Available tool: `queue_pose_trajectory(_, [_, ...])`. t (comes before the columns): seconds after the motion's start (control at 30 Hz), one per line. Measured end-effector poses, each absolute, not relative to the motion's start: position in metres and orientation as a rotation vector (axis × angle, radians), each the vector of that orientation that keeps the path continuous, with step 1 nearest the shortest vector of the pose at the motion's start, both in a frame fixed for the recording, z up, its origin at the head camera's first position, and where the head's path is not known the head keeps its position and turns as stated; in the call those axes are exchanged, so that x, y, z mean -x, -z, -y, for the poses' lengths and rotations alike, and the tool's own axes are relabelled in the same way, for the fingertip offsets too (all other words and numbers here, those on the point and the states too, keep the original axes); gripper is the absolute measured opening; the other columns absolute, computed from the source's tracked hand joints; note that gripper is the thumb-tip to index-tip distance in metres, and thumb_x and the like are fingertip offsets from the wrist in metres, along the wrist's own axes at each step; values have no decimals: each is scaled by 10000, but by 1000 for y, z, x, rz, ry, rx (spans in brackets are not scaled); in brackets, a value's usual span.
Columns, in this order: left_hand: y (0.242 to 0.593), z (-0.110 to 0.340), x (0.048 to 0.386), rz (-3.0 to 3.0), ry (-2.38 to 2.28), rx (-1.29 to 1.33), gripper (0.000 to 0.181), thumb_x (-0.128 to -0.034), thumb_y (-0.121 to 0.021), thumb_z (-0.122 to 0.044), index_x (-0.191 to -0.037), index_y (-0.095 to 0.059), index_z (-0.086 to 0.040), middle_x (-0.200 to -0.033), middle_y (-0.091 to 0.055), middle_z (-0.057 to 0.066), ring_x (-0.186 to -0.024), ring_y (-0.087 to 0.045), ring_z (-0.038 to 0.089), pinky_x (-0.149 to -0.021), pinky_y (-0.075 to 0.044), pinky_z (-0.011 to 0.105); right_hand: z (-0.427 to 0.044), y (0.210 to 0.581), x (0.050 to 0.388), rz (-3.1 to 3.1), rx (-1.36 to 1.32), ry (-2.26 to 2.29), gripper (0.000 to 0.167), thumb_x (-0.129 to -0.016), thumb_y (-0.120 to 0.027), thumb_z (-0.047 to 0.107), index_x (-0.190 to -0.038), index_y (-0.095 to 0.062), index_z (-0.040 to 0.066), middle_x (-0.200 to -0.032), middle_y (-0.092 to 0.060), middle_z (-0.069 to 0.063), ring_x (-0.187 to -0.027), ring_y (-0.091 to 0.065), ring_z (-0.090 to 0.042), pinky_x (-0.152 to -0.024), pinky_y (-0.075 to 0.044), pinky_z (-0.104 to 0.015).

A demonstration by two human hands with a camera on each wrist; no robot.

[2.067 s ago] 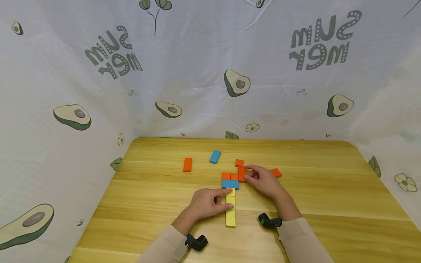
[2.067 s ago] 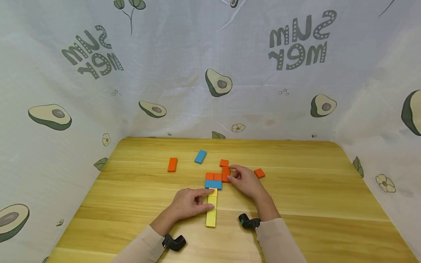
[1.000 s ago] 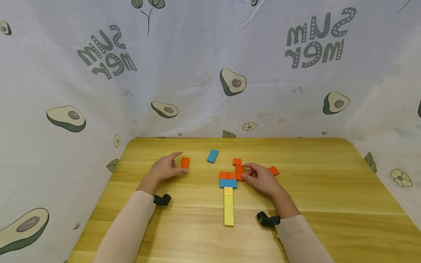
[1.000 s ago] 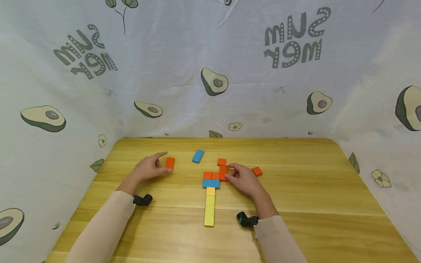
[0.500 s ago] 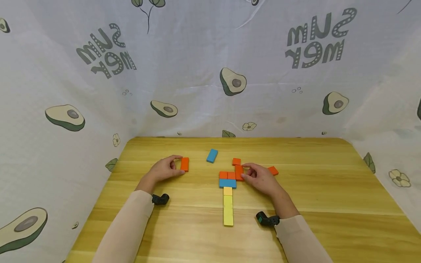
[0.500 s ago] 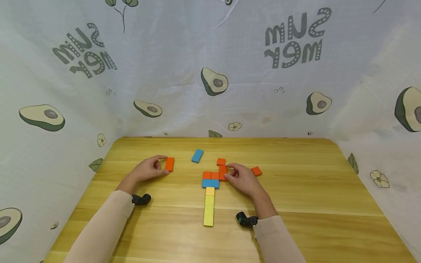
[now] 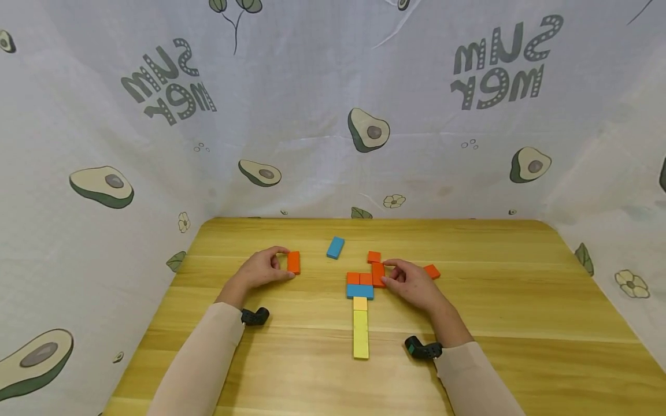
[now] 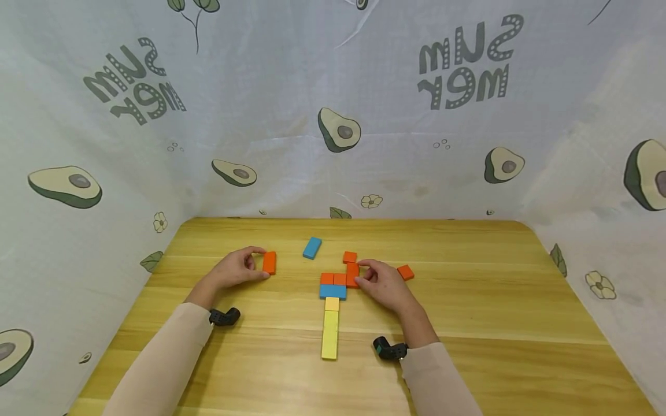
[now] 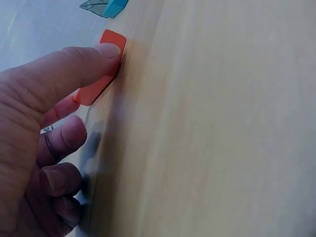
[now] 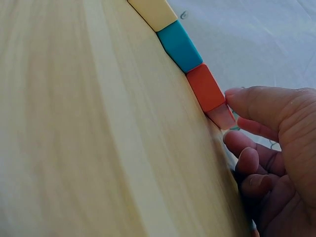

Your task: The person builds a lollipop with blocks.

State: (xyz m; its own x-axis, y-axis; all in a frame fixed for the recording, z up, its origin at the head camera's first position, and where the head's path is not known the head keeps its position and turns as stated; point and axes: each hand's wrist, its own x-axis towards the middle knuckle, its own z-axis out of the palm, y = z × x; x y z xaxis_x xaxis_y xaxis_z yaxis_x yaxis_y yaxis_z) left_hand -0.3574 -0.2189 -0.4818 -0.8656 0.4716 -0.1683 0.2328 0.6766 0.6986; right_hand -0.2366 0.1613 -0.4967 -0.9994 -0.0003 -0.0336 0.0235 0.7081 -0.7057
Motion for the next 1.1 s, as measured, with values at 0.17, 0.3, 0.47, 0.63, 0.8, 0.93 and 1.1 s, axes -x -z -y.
queue_pose_trajectory(0.17, [482,216,355,-2526,-1037,-585,618,-844,-850,-313,-1361,-576,-116,-781,-532,18,-658,-465,162,-621,-390,288,-160,498,237,-2879,-22,1187,444,-953,-724,285,-1348,-628,105,-953,-629,-42,-779,-528,-175,-700,-457,-283])
queue_pose_trajectory(0.3, [481,209,351,-2493,-1079,-616,627,-835,-860,-309,-1357,-575,-112,-766,-523,16,-647,-454,158,-604,-380,277,-159,498,236,-2880,-21,1176,449,-953,-722,277,-1353,-625,98,-953,-627,-44,-783,-525,-175,-701,-458,-285])
queue_pose_trajectory(0.47, [481,196,344,-2460,-1085,-670,626,-817,-872,-316,-1348,-590,-140,-763,-527,5,-646,-451,147,-606,-380,269,-160,497,237,-2875,-17,1176,469,-957,-720,271,-1380,-613,101,-955,-627,-47,-783,-523,-177,-704,-457,-283])
queue_pose_trajectory(0.63, [486,182,337,-2461,-1064,-741,617,-811,-876,-324,-1336,-604,-147,-747,-523,-14,-642,-450,120,-617,-397,260,-161,498,237,-2876,-1,1182,473,-960,-717,251,-1391,-609,89,-953,-628,-47,-777,-518,-172,-701,-451,-289])
queue_pose_trajectory(0.8, [488,167,331,-2446,-1062,-807,608,-813,-875,-316,-1333,-611,-141,-744,-529,-22,-650,-459,106,-659,-433,257,-163,499,237,-2890,26,1170,466,-962,-716,245,-1386,-615,81,-936,-635,-42,-753,-513,-166,-675,-439,-278])
queue_pose_trajectory(0.93, [487,157,327,-2436,-1054,-824,615,-815,-873,-323,-1339,-607,-141,-749,-531,-27,-657,-460,96,-679,-442,254,-162,499,237,-2895,32,1167,461,-962,-714,246,-1380,-619,78,-931,-634,-41,-751,-508,-165,-670,-435,-277])
queue_pose_trajectory(1.1, [488,148,326,-2444,-1040,-827,617,-820,-869,-333,-1347,-607,-146,-750,-528,-28,-658,-457,97,-687,-442,258,-162,499,237,-2895,29,1154,461,-962,-715,243,-1382,-618,78,-930,-632,-40,-751,-508,-168,-673,-436,-281])
